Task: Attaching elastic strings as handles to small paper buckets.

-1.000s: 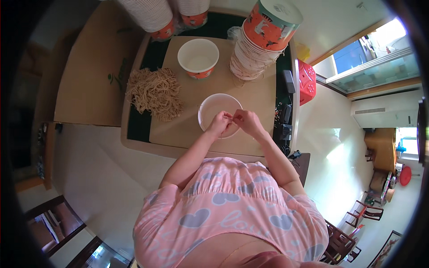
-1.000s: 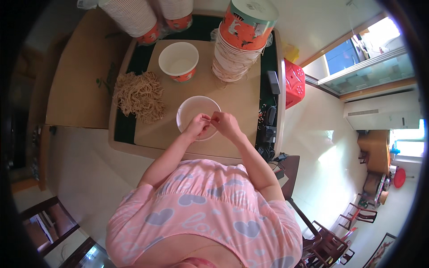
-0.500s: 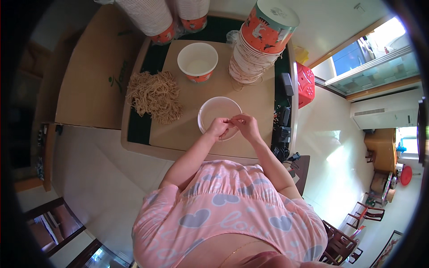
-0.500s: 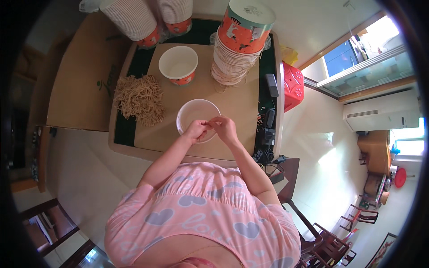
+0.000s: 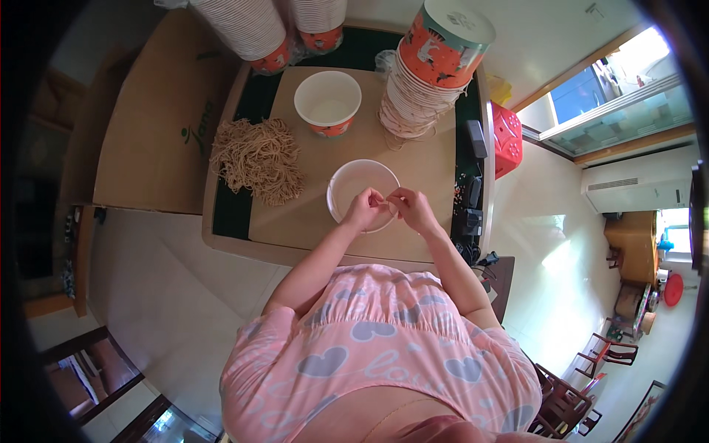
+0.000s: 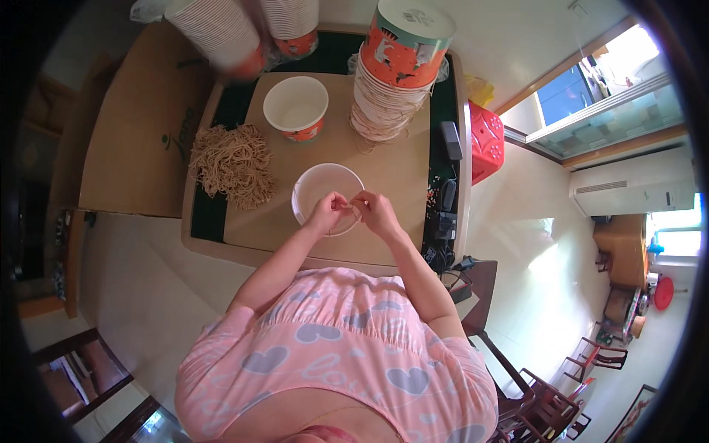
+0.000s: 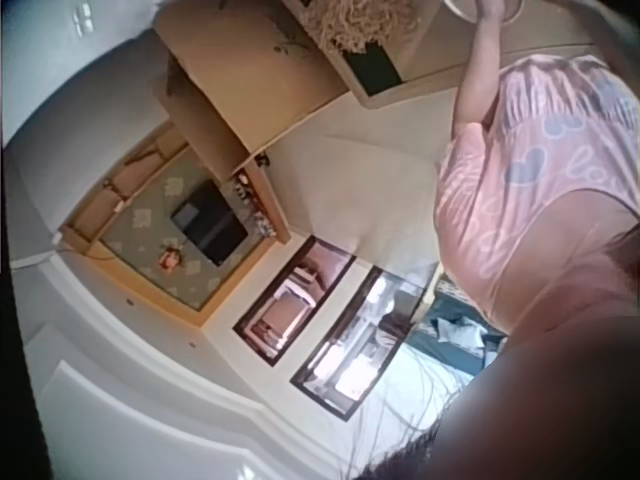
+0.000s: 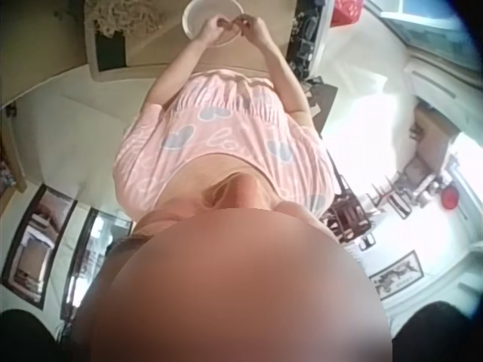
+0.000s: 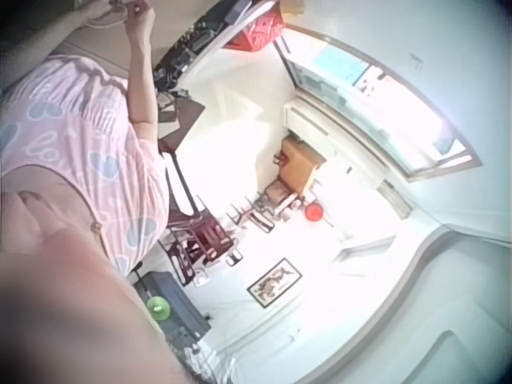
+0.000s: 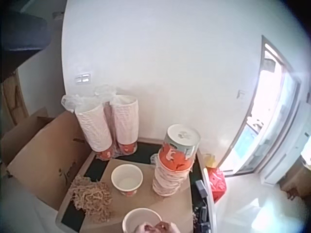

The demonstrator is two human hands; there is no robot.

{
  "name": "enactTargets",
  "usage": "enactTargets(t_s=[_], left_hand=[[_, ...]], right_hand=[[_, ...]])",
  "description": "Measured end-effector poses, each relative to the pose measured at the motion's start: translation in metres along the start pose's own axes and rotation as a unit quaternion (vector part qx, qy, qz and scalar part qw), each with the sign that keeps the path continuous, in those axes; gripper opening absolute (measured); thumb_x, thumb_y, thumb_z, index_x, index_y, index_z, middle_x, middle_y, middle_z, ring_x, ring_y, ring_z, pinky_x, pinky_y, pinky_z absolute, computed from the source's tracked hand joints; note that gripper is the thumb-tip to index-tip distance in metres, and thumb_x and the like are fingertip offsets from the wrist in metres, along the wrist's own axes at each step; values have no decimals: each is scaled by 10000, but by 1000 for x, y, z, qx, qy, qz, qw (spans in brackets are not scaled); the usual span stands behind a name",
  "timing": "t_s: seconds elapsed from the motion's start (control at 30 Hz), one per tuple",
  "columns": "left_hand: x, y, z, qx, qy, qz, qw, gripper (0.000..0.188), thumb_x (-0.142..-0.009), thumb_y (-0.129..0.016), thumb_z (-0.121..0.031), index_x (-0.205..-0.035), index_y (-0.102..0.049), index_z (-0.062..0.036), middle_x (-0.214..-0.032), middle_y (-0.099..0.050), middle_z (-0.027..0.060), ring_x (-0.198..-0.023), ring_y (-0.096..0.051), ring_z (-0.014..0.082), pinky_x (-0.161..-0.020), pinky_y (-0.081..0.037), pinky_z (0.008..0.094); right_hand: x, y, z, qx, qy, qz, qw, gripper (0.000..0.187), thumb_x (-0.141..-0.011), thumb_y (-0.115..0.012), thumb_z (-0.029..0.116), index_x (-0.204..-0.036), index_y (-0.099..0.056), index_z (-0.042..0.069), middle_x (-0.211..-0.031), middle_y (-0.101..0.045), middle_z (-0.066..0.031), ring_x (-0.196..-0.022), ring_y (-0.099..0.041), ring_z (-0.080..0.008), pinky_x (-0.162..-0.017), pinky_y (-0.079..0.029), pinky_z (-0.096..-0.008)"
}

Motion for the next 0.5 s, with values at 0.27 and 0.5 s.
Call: enactTargets(t_s=[0.27,0.5], left_hand=[[29,-9,-64,-276,-219,18,936,123,-725,-707,-71,-681,-598,-33,-652,-453,18,-570,-447,84,-528,-388,255],[28,-7,-65,-190,-167,21,967,130,-735,-610,27,-770,-665,-85,-672,-467,38,-603,-512,165,-568,-432,305]], right_hand=[[-3,3,-7,53,18,-20,998,115,-808,-610,121,-857,-665,33,-699,-642,-141,-620,-630,-235,-575,-480,-320],[-3,5,-5,76,16,-33,996,124,-818,-591,128,-845,-651,23,-714,-651,-134,-641,-629,-248,-601,-483,-327]])
Point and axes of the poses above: each hand's wrist, its own x-axis away from the middle knuckle, its own y-axis out of the back of the hand, z = x × y, the point moved 9 cm from there along -x, towards the middle knuckle
